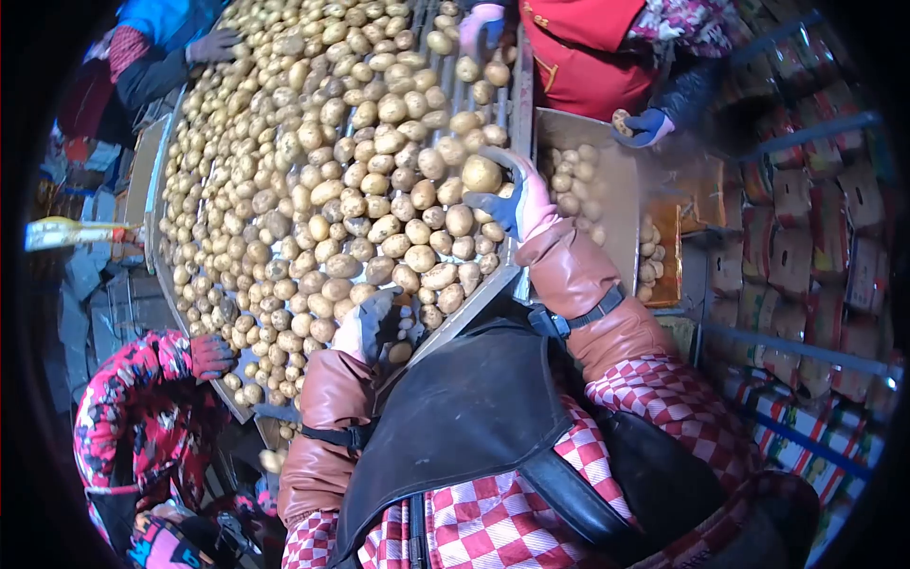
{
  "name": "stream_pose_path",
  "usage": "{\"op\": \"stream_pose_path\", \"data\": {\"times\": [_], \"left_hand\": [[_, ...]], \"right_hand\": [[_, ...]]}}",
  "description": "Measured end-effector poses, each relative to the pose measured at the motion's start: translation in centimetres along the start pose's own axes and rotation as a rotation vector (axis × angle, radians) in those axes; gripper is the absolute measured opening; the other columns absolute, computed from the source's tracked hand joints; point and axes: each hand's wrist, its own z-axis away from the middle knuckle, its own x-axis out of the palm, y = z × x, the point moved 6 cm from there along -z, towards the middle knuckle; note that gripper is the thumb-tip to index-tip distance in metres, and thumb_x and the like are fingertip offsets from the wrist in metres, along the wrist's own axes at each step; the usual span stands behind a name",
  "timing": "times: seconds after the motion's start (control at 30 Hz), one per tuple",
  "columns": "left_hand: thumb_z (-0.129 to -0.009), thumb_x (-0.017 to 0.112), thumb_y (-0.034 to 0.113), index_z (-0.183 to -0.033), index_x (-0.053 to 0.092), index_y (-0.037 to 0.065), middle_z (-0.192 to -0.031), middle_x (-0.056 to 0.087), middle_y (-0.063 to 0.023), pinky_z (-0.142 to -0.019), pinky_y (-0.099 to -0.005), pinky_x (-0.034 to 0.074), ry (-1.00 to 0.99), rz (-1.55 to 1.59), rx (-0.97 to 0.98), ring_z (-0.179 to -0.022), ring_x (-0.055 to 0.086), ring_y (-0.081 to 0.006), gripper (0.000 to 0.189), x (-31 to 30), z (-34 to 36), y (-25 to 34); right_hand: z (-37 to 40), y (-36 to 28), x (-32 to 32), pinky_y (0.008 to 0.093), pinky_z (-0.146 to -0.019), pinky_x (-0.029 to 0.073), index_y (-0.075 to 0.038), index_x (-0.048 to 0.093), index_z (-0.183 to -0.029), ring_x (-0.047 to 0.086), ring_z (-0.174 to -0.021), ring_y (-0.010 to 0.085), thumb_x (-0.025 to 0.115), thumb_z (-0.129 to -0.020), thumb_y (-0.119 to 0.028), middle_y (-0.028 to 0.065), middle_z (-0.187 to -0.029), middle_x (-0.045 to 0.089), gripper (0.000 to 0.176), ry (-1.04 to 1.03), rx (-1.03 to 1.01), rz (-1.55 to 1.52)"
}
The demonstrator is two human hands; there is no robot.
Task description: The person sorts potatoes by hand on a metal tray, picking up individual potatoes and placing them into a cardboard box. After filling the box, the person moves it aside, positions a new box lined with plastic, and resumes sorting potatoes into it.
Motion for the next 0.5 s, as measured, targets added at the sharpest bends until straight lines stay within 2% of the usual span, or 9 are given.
{"op": "stream_pose_path", "data": {"times": [0.07, 0.1, 0.13, 0.2, 0.27, 0.33, 0.4, 0.47, 0.5], "left_hand": [[-0.099, 0.056, 0.033, -0.126, 0.055, 0.006, -0.098, 0.062, -0.0098, -0.069, -0.0345, 0.052, -0.089, 0.018, -0.036, -0.081, 0.061, -0.0212, 0.038, 0.8, -0.5, -0.4], [-0.099, 0.055, 0.027, -0.117, 0.057, 0.005, -0.092, 0.061, -0.0092, -0.068, -0.0354, 0.052, -0.09, 0.01, -0.038, -0.076, 0.059, -0.0214, 0.029, 1.5, -0.7, -0.2], [-0.098, 0.054, 0.022, -0.108, 0.059, 0.004, -0.086, 0.06, -0.0086, -0.067, -0.0363, 0.051, -0.091, 0.002, -0.042, -0.072, 0.058, -0.0217, 0.021, 2.5, -0.7, 0.1], [-0.098, 0.053, 0.021, -0.101, 0.058, 0.006, -0.084, 0.06, -0.007, -0.065, -0.0354, 0.05, 0.028, -0.061, -0.101, -0.071, 0.057, -0.0217, 0.016, 3.0, -0.7, 0.1], [-0.097, 0.054, 0.021, -0.1, 0.058, 0.006, -0.083, 0.06, -0.0065, -0.065, -0.0353, 0.05, -0.06, -0.044, -0.094, -0.071, 0.057, -0.022, 0.016, 3.8, -0.7, 0.3], [-0.098, 0.055, 0.023, -0.103, 0.059, 0.007, -0.084, 0.06, -0.0068, -0.066, -0.0356, 0.05, 0.013, -0.059, -0.131, -0.072, 0.058, -0.0223, 0.018, 3.5, -0.9, 0.0], [-0.098, 0.055, 0.024, -0.105, 0.06, 0.007, -0.086, 0.061, -0.0077, -0.066, -0.0362, 0.051, -0.064, -0.092, -0.127, -0.074, 0.059, -0.023, 0.019, 1.7, -3.1, -1.5], [-0.099, 0.055, 0.024, -0.106, 0.06, 0.007, -0.088, 0.061, -0.0082, -0.066, -0.0359, 0.051, -0.165, -0.095, -0.121, -0.076, 0.059, -0.023, 0.019, 1.7, -3.4, -1.9], [-0.099, 0.055, 0.023, -0.107, 0.06, 0.007, -0.089, 0.06, -0.0082, -0.065, -0.0354, 0.05, -0.059, -0.076, -0.157, -0.076, 0.059, -0.0224, 0.018, 3.1, -2.1, -1.1]], "right_hand": [[1.1, -1.0, -2.5, 0.036, -0.095, 0.049, -0.008, 0.064, -0.121, 0.062, -0.108, 0.0252, 0.091, -0.063, -0.026, 0.0135, -0.116, 0.064, 0.066, 0.104, -0.067, 0.178], [2.5, -1.1, -4.3, 0.0355, -0.092, 0.052, -0.009, 0.061, -0.127, 0.063, -0.105, 0.0233, 0.088, -0.071, -0.022, 0.0104, -0.115, 0.064, 0.063, 0.227, -0.122, 0.039], [3.5, -4.6, -6.6, 0.0322, -0.089, 0.053, -0.007, 0.058, -0.13, 0.063, -0.105, 0.0209, 0.081, -0.08, -0.016, 0.0073, -0.115, 0.064, 0.056, 0.315, -0.187, 0.015], [4.6, -5.8, -12.2, 0.0296, -0.086, 0.054, -0.004, 0.054, -0.132, 0.063, -0.099, 0.0192, 0.074, -0.086, -0.015, 0.0072, -0.115, 0.061, 0.051, 0.528, -0.117, -0.33], [4.8, -7.5, -19.8, 0.0288, -0.082, 0.054, -0.002, 0.048, -0.138, 0.062, -0.092, 0.0181, 0.071, -0.09, -0.016, 0.0097, -0.116, 0.059, 0.055, 0.92, 0.238, -0.959], [6.3, -12.3, -26.2, 0.0301, -0.077, 0.054, -0.001, 0.042, -0.141, 0.061, -0.085, 0.0168, 0.067, -0.092, -0.015, 0.0099, -0.113, 0.06, 0.057, 0.981, -0.464, 0.115], [5.8, -13.3, -32.4, 0.0324, -0.077, 0.054, -0.001, 0.039, -0.142, 0.062, -0.087, 0.0175, 0.063, -0.094, -0.012, 0.0126, -0.115, 0.061, 0.056, 1.189, -0.3, 0.249], [5.4, -9.0, -39.1, 0.0369, -0.083, 0.054, -0.002, 0.045, -0.14, 0.065, -0.097, 0.022, 0.06, -0.095, -0.016, 0.0152, -0.119, 0.064, 0.05, 1.152, -0.107, 0.736], [6.6, -6.2, -39.1, 0.038, -0.087, 0.053, -0.004, 0.051, -0.135, 0.065, -0.103, 0.0247, 0.061, -0.094, -0.02, 0.0153, -0.118, 0.066, 0.045, 0.975, 0.435, 0.918]]}}
